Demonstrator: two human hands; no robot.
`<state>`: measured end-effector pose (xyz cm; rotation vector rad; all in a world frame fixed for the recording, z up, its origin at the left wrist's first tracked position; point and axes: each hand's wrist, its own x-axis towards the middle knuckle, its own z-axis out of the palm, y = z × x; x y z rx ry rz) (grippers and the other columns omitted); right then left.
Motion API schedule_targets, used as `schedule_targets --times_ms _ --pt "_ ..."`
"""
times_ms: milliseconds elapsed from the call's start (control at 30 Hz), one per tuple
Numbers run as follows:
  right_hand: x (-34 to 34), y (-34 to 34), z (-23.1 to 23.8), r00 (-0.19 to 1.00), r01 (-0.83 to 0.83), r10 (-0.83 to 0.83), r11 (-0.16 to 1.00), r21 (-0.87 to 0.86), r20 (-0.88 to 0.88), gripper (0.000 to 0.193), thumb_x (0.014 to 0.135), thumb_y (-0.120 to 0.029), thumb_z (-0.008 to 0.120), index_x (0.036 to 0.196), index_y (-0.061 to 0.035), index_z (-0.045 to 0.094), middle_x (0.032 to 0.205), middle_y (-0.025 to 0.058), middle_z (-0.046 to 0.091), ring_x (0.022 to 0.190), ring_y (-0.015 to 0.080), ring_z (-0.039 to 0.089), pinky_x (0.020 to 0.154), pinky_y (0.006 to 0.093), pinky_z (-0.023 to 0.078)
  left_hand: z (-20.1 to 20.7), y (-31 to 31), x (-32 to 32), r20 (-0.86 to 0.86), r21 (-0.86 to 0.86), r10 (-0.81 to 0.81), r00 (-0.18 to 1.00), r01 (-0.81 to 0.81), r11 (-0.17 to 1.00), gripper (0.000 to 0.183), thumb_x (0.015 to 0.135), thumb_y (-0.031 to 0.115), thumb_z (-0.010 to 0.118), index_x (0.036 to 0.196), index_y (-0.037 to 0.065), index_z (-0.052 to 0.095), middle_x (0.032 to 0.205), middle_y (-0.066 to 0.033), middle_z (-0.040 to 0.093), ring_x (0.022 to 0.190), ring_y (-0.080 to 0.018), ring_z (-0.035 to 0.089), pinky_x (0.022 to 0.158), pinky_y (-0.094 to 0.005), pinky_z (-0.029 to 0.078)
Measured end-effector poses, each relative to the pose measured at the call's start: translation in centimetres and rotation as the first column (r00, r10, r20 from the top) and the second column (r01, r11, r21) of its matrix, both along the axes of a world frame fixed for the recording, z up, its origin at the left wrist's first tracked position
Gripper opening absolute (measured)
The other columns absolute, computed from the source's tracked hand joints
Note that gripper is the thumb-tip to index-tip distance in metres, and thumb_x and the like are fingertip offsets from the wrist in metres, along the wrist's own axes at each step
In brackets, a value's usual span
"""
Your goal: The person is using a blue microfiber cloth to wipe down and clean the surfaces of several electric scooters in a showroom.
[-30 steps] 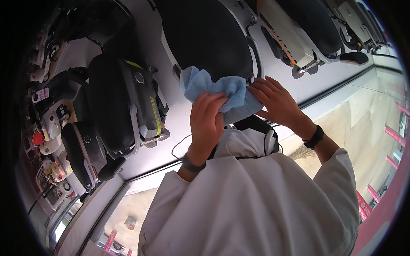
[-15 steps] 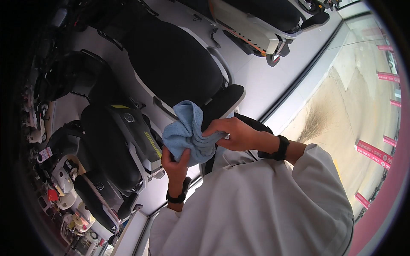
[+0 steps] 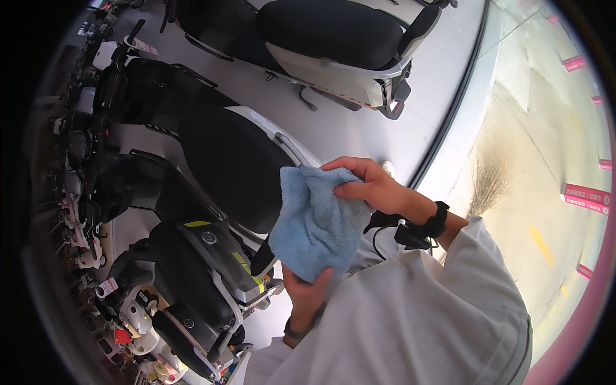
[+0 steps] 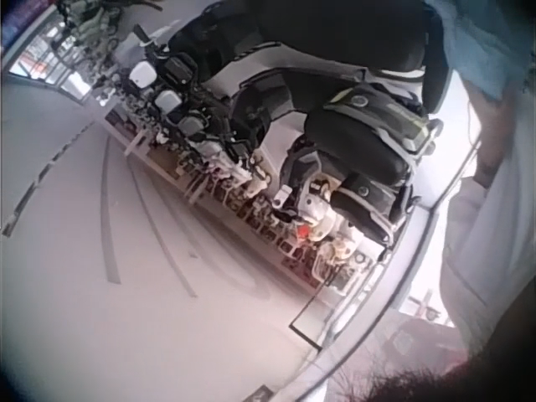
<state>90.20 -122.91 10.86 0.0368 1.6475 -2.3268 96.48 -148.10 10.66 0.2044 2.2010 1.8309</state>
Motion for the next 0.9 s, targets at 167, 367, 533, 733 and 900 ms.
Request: schedule_targets --times_ms 167,367,533,733,900 --pt "-2.5 9.8 0.2 0.976 0.216 -0.210 0.940 -0.264 0.052 0.041 0.088 -0.002 0.058 0.129 -0.0058 0.052 0.114 0.0046 0.060 0.102 0.0136 0.058 0.090 0.0268 0.045 -0.9 8.4 -2.7 0.214 0.125 0.020 0.977 -0.048 0.991 0.087 0.073 0.015 0.079 0.142 -0.002 0.028 0.138 -0.0150 0.037 0.118 -0.0294 0.049 0.099 -0.0394 0.039" --pt "-5.3 23.3 3.1 0.859 0.501 -0.495 0.865 0.017 -0.134 0.040 0.088 -0.005 0.058 0.128 -0.0056 0.055 0.112 0.0061 0.059 0.102 0.0158 0.056 0.090 0.0265 0.043 -1.8 17.6 -7.8 0.136 -0.020 -0.070 0.988 0.073 0.997 0.061 0.077 0.002 0.067 0.134 0.001 0.045 0.121 -0.0102 0.052 0.100 -0.0179 0.053 0.089 -0.0301 0.043" --pt "-7.8 32.0 4.4 0.698 0.676 -0.637 0.737 0.007 -0.326 0.041 0.089 -0.008 0.058 0.130 -0.0040 0.053 0.116 0.0090 0.059 0.106 0.0186 0.057 0.092 0.0282 0.044 0.9 25.5 -14.4 -0.069 0.064 -0.054 0.996 0.059 0.996 0.053 0.076 0.002 0.067 0.128 0.002 0.052 0.107 -0.0049 0.055 0.080 -0.0108 0.048 0.067 -0.0233 0.044" --pt "-11.9 40.1 4.5 0.548 0.835 -0.745 0.511 0.203 -0.381 0.040 0.090 -0.017 0.061 0.127 -0.0036 0.056 0.112 0.0098 0.063 0.103 0.0185 0.060 0.091 0.0280 0.046 2.0 34.1 -24.5 -0.079 0.107 -0.159 0.984 0.167 0.980 0.048 0.083 0.012 0.068 0.127 0.002 0.053 0.118 -0.0093 0.056 0.094 -0.0154 0.055 0.073 -0.0264 0.048" --pt "-14.7 43.2 -5.4 0.750 0.569 -0.530 0.213 0.794 -0.395 0.051 0.088 -0.022 0.064 0.134 -0.0073 0.048 0.128 0.0184 0.055 0.115 0.0336 0.056 0.100 0.0377 0.043 -4.3 39.4 -28.8 -0.402 -0.429 -0.358 0.843 0.172 0.887 0.053 0.085 0.027 0.067 0.129 0.001 0.050 0.130 -0.0186 0.049 0.116 -0.0332 0.052 0.092 -0.0403 0.046"
